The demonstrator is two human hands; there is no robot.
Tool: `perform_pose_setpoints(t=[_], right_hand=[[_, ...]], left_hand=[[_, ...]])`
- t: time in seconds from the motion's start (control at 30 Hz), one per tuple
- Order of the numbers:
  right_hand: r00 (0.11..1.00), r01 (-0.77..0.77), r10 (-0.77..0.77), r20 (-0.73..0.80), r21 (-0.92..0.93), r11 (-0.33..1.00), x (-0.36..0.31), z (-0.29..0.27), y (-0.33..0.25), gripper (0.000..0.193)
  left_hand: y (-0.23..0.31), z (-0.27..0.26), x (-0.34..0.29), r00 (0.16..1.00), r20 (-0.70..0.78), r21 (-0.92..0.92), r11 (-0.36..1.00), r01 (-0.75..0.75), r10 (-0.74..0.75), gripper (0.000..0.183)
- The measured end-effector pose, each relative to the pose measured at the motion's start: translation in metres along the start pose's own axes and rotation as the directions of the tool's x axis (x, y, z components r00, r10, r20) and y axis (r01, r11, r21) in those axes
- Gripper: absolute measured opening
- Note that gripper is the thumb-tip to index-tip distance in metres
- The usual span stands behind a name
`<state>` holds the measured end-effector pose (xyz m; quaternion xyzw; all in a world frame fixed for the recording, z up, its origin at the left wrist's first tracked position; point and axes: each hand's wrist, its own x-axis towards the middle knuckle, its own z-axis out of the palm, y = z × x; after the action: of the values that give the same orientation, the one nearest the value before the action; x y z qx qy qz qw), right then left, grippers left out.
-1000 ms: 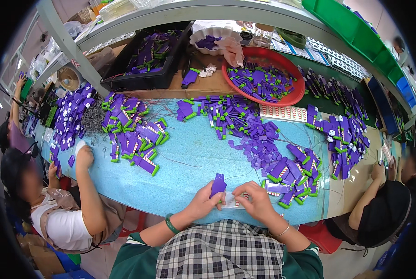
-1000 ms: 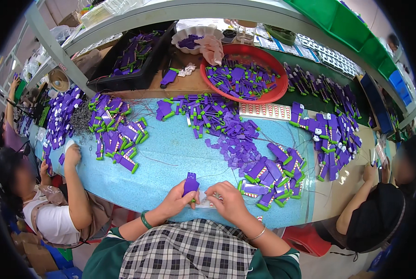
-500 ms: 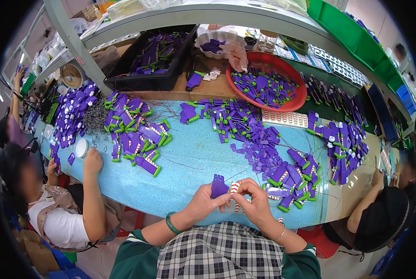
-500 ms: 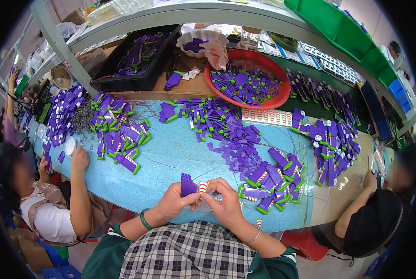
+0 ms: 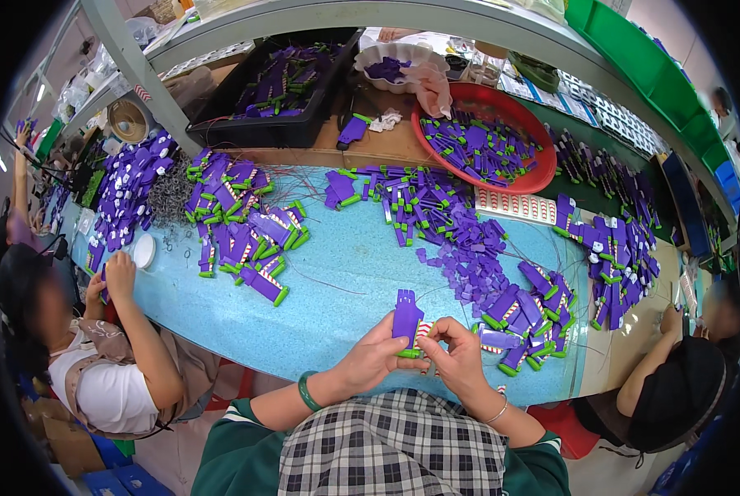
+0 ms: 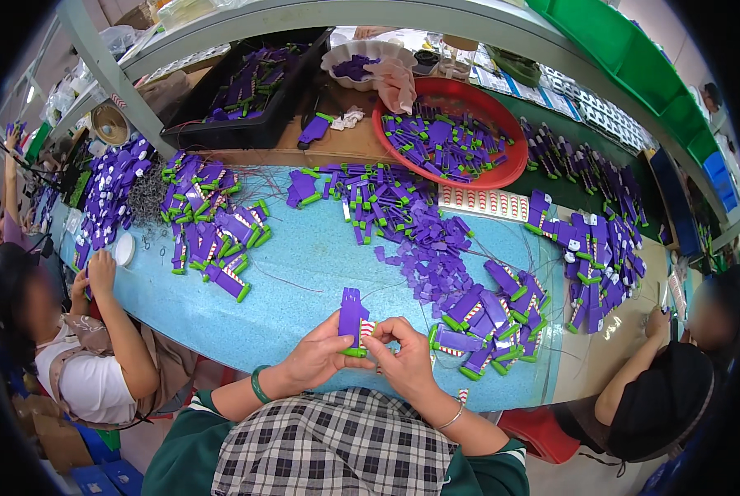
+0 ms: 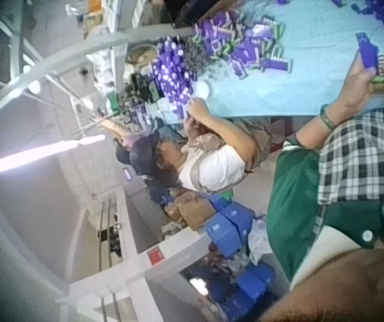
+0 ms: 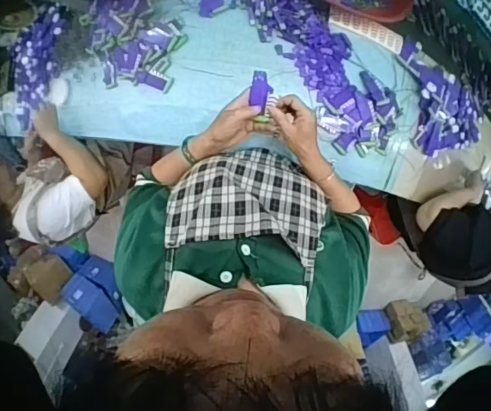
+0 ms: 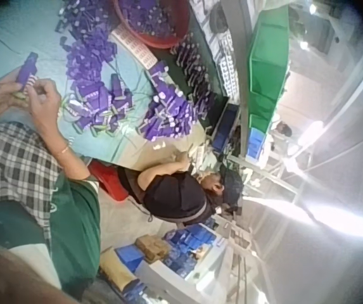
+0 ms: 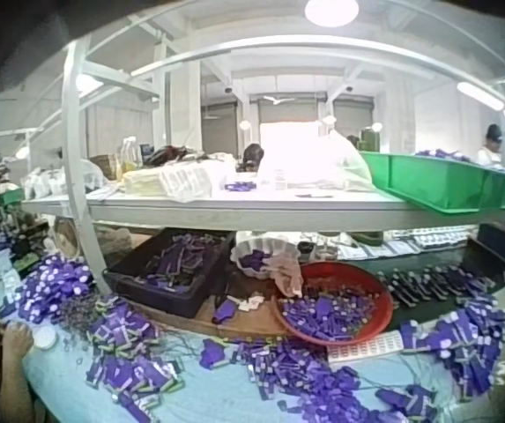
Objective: The person assembles small purple and green plastic components by hand at a workbench. They repeatedly pick up a purple base, insert a green piece, and place the finished unit on the table.
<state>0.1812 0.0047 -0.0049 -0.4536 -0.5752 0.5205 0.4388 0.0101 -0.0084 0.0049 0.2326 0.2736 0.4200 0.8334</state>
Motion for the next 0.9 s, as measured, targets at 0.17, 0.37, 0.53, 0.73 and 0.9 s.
perform_pose_setpoints(t=[0.17, 0.37, 0.53, 0.73, 0.9], right_hand=[[1.0, 0.018, -0.019, -0.015, -0.04, 0.999, 0.0, 0.0, 0.0, 0.011], [0.998, 0.061, -0.063, -0.012, -0.088, 0.994, -0.001, 0.0, -0.001, 0.011], [0.993, 0.111, -0.116, -0.036, -0.124, 0.986, -0.001, -0.001, 0.0, 0.014], [0.925, 0.357, -0.381, 0.001, -0.354, 0.864, 0.002, -0.01, -0.01, 0.014], [0.936, 0.333, -0.348, 0.04, -0.416, 0.846, 0.004, -0.012, -0.011, 0.019]], left_hand=[[0.0, 0.002, 0.001, 1.0, 0.019, 0.007, 1.0, -0.006, 0.006, 0.043], [0.0, 0.002, 0.001, 1.0, 0.003, 0.062, 0.998, -0.002, 0.002, 0.044], [0.002, 0.008, 0.001, 0.998, -0.061, 0.397, 0.918, 0.004, 0.022, 0.038], [-0.004, 0.006, 0.001, 0.999, 0.048, 0.363, 0.931, -0.039, 0.023, 0.034], [-0.008, 0.006, -0.001, 0.99, 0.098, 0.416, 0.899, -0.137, 0.106, 0.029]])
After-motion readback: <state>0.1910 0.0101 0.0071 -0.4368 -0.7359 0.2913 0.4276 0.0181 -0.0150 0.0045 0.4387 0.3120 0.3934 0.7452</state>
